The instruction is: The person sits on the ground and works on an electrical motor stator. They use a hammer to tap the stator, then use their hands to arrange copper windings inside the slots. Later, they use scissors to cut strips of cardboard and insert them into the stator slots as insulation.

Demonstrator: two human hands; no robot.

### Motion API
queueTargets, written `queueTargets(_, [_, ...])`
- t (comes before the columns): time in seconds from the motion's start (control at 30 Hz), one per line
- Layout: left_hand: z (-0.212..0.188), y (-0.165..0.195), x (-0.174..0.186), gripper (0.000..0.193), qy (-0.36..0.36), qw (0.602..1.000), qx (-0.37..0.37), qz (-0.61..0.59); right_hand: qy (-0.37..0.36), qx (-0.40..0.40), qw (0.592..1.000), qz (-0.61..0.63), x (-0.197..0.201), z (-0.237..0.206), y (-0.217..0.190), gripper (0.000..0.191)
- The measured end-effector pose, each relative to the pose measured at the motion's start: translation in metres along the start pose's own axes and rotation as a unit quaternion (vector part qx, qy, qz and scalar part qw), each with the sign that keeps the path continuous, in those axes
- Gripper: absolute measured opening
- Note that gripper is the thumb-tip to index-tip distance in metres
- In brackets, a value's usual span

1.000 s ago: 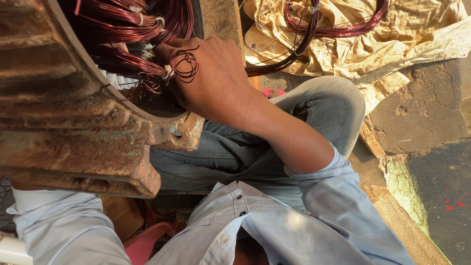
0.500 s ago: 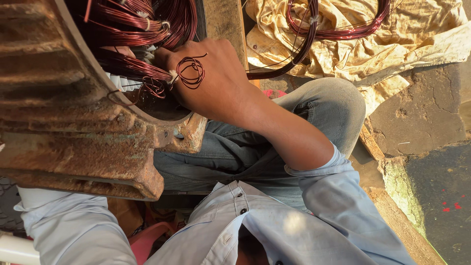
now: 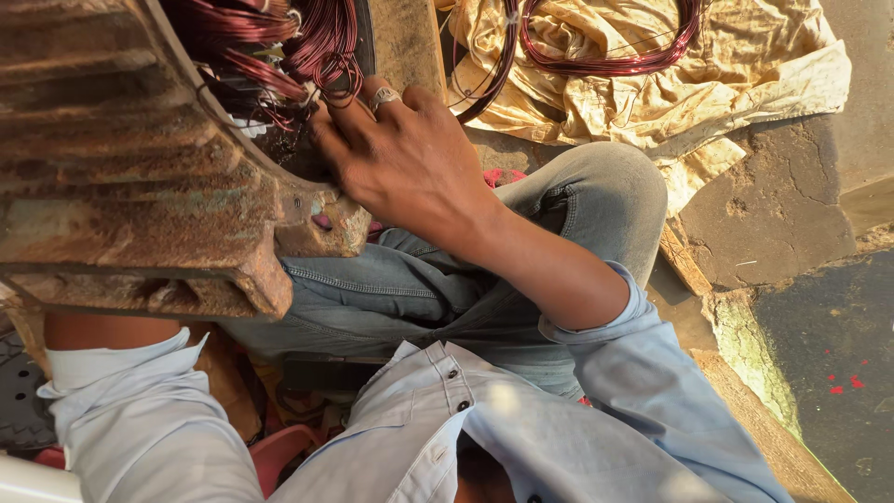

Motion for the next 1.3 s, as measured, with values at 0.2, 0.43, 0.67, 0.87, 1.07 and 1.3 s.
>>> queueTargets(0.2, [0.001,0.0,-0.007,0.03,-0.003,1.0,-0.01,-0.009,0.02,-0.053,0.993,-0.101,0.024,-0.017,-0.009,0.039])
queueTargets(0.43, [0.004,0.004,-0.015,0.03,0.001,1.0,-0.013,-0.018,0.048,0.014,0.993,-0.106,0.019,-0.014,-0.001,0.039])
queueTargets(0.67, [0.003,0.006,-0.024,0.031,-0.003,1.0,-0.006,-0.015,-0.036,0.066,0.997,-0.003,0.001,-0.012,-0.001,0.045])
queueTargets(0.87, [0.001,0.007,-0.027,0.031,-0.006,1.0,-0.005,-0.018,-0.014,0.031,0.999,-0.037,0.005,-0.011,0.007,0.035])
queueTargets(1.07, [-0.002,0.007,-0.02,0.032,-0.005,1.0,-0.002,-0.024,0.086,0.084,0.993,-0.02,0.007,-0.009,0.016,0.036])
queueTargets(1.3, [-0.013,0.006,-0.012,0.032,-0.003,0.999,0.003,-0.032,0.148,0.119,0.982,-0.023,-0.003,-0.001,0.022,0.033])
Point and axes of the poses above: each hand's wrist, its own z-axis towards the middle knuckle, its own x-axis out of the back of the hand, y = z × x, the point moved 5 cm from there along z, towards the middle knuckle
